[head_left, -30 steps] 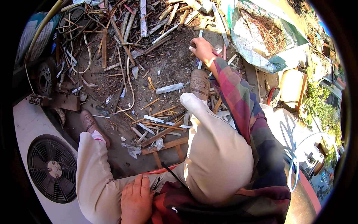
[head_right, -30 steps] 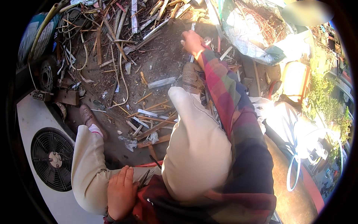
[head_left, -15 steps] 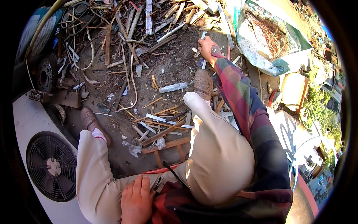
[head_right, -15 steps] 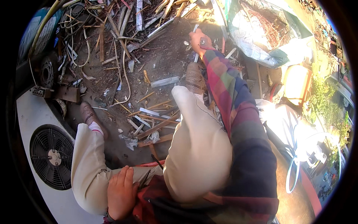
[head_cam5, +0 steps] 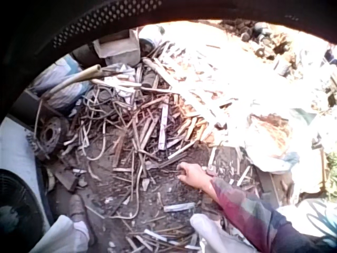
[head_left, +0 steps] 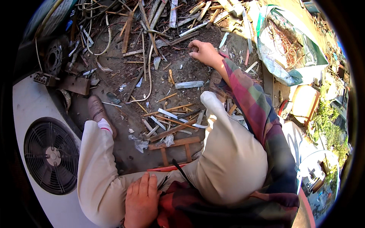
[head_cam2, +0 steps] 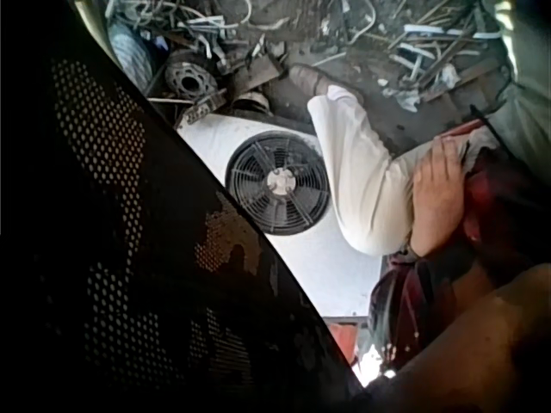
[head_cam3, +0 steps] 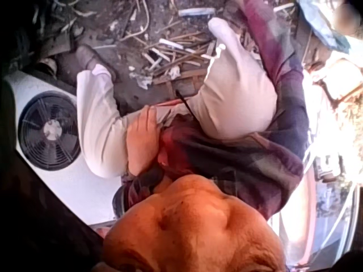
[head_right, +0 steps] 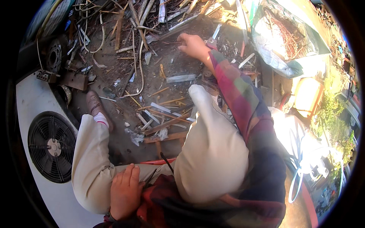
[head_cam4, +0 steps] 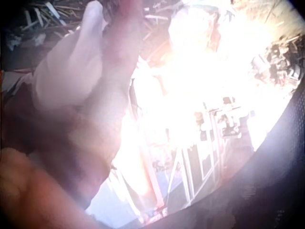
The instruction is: The person sits among debris and sorts through various scrap materials, picking up and discarding items such as metal parts, wires, and wood pieces.
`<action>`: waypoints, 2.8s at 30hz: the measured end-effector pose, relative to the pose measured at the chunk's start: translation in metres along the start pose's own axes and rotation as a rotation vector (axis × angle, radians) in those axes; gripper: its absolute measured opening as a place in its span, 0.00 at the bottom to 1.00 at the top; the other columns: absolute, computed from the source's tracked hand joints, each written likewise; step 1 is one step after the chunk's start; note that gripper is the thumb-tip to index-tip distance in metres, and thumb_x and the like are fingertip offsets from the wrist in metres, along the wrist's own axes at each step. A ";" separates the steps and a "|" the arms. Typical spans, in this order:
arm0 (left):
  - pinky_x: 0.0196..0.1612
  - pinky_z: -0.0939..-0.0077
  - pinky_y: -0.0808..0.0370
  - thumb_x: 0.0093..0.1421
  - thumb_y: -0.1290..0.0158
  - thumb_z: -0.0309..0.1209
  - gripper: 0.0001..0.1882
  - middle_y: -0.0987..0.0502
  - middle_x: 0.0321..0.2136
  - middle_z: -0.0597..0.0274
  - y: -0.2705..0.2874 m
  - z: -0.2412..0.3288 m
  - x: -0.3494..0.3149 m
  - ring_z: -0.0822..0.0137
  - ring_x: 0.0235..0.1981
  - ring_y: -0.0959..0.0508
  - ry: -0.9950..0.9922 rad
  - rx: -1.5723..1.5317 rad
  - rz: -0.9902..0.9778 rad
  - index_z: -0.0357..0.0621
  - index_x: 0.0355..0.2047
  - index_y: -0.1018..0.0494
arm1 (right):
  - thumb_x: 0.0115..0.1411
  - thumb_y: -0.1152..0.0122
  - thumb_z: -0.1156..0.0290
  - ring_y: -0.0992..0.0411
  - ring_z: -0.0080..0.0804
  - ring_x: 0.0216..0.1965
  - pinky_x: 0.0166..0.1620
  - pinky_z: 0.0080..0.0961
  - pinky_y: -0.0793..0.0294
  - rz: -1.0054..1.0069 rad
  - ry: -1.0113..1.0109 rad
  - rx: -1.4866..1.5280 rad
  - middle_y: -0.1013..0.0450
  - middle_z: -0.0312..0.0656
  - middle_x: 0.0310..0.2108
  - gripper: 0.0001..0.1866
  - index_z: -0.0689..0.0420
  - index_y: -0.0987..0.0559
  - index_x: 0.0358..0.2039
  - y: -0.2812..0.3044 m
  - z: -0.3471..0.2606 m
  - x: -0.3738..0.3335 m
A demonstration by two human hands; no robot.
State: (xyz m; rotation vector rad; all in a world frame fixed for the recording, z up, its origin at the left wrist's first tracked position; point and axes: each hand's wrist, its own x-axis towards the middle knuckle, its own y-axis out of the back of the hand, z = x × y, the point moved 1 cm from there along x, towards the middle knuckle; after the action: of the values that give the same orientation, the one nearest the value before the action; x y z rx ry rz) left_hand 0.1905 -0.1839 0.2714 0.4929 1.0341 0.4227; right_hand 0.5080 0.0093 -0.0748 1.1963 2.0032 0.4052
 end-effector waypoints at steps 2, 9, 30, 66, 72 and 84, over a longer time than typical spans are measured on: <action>0.48 0.56 0.31 0.47 0.41 0.29 0.30 0.30 0.50 0.46 0.000 -0.003 0.000 0.47 0.45 0.28 -0.022 0.006 0.007 0.35 0.52 0.35 | 0.51 0.37 0.68 0.26 0.52 0.41 0.44 0.41 0.27 0.018 0.039 -0.200 0.24 0.52 0.37 0.19 0.57 0.26 0.44 -0.009 0.000 0.008; 0.47 0.55 0.31 0.48 0.41 0.29 0.29 0.30 0.49 0.46 -0.001 -0.010 -0.005 0.46 0.44 0.28 0.019 -0.025 0.019 0.35 0.51 0.34 | 0.55 0.50 0.75 0.27 0.53 0.43 0.44 0.41 0.27 0.011 0.136 -0.432 0.26 0.54 0.38 0.10 0.59 0.26 0.38 -0.022 -0.009 0.016; 0.48 0.56 0.32 0.50 0.42 0.29 0.29 0.31 0.50 0.44 -0.003 -0.004 -0.014 0.45 0.44 0.29 -0.007 -0.016 0.052 0.34 0.52 0.35 | 0.59 0.39 0.75 0.25 0.24 0.29 0.31 0.19 0.21 0.074 -0.443 1.048 0.28 0.35 0.31 0.09 0.60 0.27 0.39 0.023 -0.023 -0.058; 0.46 0.62 0.30 0.48 0.41 0.29 0.28 0.27 0.46 0.48 0.026 0.011 0.038 0.52 0.44 0.26 -0.191 -0.065 -0.086 0.35 0.50 0.34 | 0.55 0.45 0.52 0.24 0.47 0.39 0.39 0.40 0.25 0.598 -0.392 -0.863 0.23 0.47 0.35 0.20 0.55 0.20 0.39 0.078 0.249 0.069; 0.47 0.62 0.30 0.49 0.41 0.28 0.27 0.28 0.47 0.48 0.030 0.017 0.044 0.50 0.45 0.26 -0.068 -0.127 -0.066 0.35 0.50 0.34 | 0.51 0.38 0.57 0.26 0.46 0.41 0.44 0.37 0.28 0.480 -0.320 -0.417 0.23 0.45 0.37 0.18 0.56 0.21 0.39 0.060 0.219 0.094; 0.48 0.60 0.30 0.49 0.41 0.30 0.29 0.29 0.49 0.47 0.029 0.012 0.040 0.51 0.46 0.27 -0.064 -0.028 -0.026 0.35 0.51 0.34 | 0.56 0.42 0.76 0.26 0.29 0.25 0.25 0.22 0.25 0.461 -0.574 0.936 0.27 0.42 0.26 0.09 0.66 0.27 0.36 0.063 0.053 -0.037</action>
State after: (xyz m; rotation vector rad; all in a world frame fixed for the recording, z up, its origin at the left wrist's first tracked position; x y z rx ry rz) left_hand 0.2162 -0.1402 0.2645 0.4649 0.9711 0.3954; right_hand 0.5956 0.0045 -0.0560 2.0519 1.3778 -0.6924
